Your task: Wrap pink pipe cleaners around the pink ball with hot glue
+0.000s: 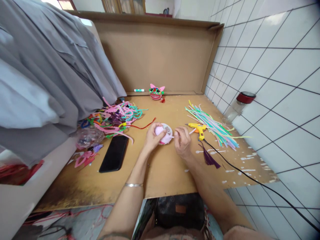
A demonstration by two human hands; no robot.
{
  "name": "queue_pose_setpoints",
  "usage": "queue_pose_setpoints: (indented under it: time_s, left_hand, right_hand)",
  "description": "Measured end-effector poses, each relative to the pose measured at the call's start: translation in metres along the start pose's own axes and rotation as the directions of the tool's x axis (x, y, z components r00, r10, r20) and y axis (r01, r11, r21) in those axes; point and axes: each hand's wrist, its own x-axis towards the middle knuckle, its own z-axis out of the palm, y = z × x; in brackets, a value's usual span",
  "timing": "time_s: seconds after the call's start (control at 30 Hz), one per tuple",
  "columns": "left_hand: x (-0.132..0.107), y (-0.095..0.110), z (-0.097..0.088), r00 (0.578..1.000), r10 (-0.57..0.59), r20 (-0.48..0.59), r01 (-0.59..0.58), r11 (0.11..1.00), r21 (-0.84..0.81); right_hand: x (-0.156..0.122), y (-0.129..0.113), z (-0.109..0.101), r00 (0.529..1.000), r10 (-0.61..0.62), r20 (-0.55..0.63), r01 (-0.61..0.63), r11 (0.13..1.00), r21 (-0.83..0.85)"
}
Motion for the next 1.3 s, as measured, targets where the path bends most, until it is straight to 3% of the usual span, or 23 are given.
queue_pose_setpoints:
  time_s: [0.17,0.23,0.33,0.4,0.57,0.7,0.83,0.9,1.0,1.13,1.3]
  left_hand:
    - [0.000,0.000,-0.001,1.000,0.003,-0.009,-0.003,1.000,0.012]
    - [0.001,-0.001,0.000,1.000,0.004,-0.015,-0.004,1.000,0.008]
    - [0.002,-0.002,0.000,0.999,0.007,-0.041,-0.007,1.000,-0.009]
    - [0.003,-0.003,-0.001,0.998,0.002,-0.055,-0.004,1.000,-0.025]
    - [0.005,-0.004,-0.003,0.997,-0.050,-0.059,0.047,0.997,-0.061]
    - [0.006,-0.005,-0.004,0.996,-0.058,-0.063,0.053,0.995,-0.081]
    - [0.006,-0.003,-0.004,0.996,-0.069,-0.062,0.063,0.994,-0.083]
    - [0.006,-0.002,-0.005,0.994,-0.089,-0.057,0.084,0.993,-0.083]
    - [0.005,0.000,-0.006,0.992,-0.119,-0.049,0.114,0.989,-0.094]
    - [0.005,0.001,-0.005,0.992,-0.124,-0.034,0.119,0.986,-0.119]
    - [0.005,0.000,-0.005,0.991,-0.134,0.016,0.135,0.979,-0.154]
  right_hand:
    - [-0.002,0.003,-0.004,0.993,-0.089,-0.079,0.081,0.992,-0.098]
    - [-0.006,0.000,-0.002,0.982,-0.188,0.004,0.188,0.979,-0.081]
    - [-0.013,-0.008,0.003,0.922,-0.334,0.194,0.344,0.939,-0.017]
    - [-0.016,-0.013,0.005,0.901,-0.349,0.256,0.359,0.933,0.009]
    - [-0.018,-0.009,0.007,0.949,-0.083,0.303,0.068,0.996,0.060]
    - [-0.020,0.000,0.011,0.940,0.134,0.313,-0.166,0.983,0.078]
    - [-0.021,0.007,0.017,0.926,0.295,0.234,-0.327,0.938,0.112]
    - [-0.019,0.011,0.019,0.898,0.396,0.191,-0.427,0.890,0.162]
    - [-0.015,0.017,0.021,0.816,0.545,0.192,-0.578,0.767,0.279]
    - [-0.008,0.022,0.022,0.750,0.598,0.282,-0.652,0.599,0.464]
    - [-0.001,0.021,0.018,0.736,0.571,0.364,-0.672,0.549,0.497]
